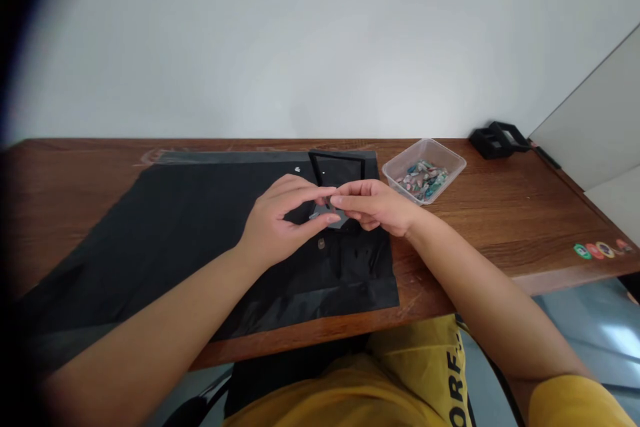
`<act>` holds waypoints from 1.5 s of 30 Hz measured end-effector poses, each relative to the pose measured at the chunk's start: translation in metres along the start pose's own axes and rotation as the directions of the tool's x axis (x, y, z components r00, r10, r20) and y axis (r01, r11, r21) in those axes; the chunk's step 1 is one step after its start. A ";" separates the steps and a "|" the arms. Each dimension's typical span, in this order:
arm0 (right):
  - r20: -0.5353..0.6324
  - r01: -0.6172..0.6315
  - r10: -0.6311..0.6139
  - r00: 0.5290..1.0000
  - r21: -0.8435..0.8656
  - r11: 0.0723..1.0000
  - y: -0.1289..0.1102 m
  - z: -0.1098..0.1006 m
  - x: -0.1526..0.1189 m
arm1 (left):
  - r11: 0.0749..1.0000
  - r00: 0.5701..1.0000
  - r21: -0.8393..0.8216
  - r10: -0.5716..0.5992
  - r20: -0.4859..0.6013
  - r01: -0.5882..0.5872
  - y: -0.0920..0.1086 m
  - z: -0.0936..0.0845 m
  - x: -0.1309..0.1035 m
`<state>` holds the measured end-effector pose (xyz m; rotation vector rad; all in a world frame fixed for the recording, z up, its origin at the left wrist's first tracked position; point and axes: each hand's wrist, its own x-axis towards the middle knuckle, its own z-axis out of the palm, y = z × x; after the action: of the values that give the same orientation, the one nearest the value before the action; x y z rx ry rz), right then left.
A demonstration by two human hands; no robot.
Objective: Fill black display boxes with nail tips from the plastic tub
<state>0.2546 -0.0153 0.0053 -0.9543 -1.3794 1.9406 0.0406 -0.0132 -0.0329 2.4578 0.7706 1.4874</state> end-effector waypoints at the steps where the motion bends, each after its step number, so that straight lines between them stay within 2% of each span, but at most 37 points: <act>1: 0.012 0.001 -0.001 1.000 0.003 1.000 0.000 0.000 0.000 | 1.000 1.000 -0.002 0.003 0.000 -0.003 0.000 0.000 0.000; 10: 0.083 -0.010 0.007 0.997 0.041 0.999 0.002 -0.001 0.001 | 1.000 1.000 0.001 -0.016 0.001 0.016 0.006 -0.003 0.001; 15: 0.132 0.022 -0.030 0.991 0.063 0.998 0.004 0.000 0.001 | 1.000 1.000 -0.022 0.008 -0.001 -0.008 0.009 -0.006 0.002; 24: 0.001 0.075 -0.075 0.997 -0.060 0.995 0.005 0.003 0.001 | 0.998 1.000 0.062 -0.022 -0.006 0.022 0.007 -0.007 0.001; 32: 0.085 0.055 -0.055 0.995 0.002 0.998 0.007 0.001 0.003 | 0.998 1.000 0.053 0.016 -0.007 -0.016 0.008 -0.005 0.001; 39: 0.116 0.070 -0.072 0.991 0.016 0.997 0.006 0.005 0.001 | 0.999 1.000 0.044 0.017 0.000 -0.017 0.008 -0.007 0.001; 45: 0.138 0.023 -0.033 0.990 0.071 0.997 0.001 0.008 0.000 | 0.999 1.000 0.040 0.019 0.003 -0.019 0.008 -0.008 0.002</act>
<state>0.2485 -0.0204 0.0057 -0.7752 -1.3843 2.0533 0.0371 -0.0203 -0.0243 2.5024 0.7861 1.4897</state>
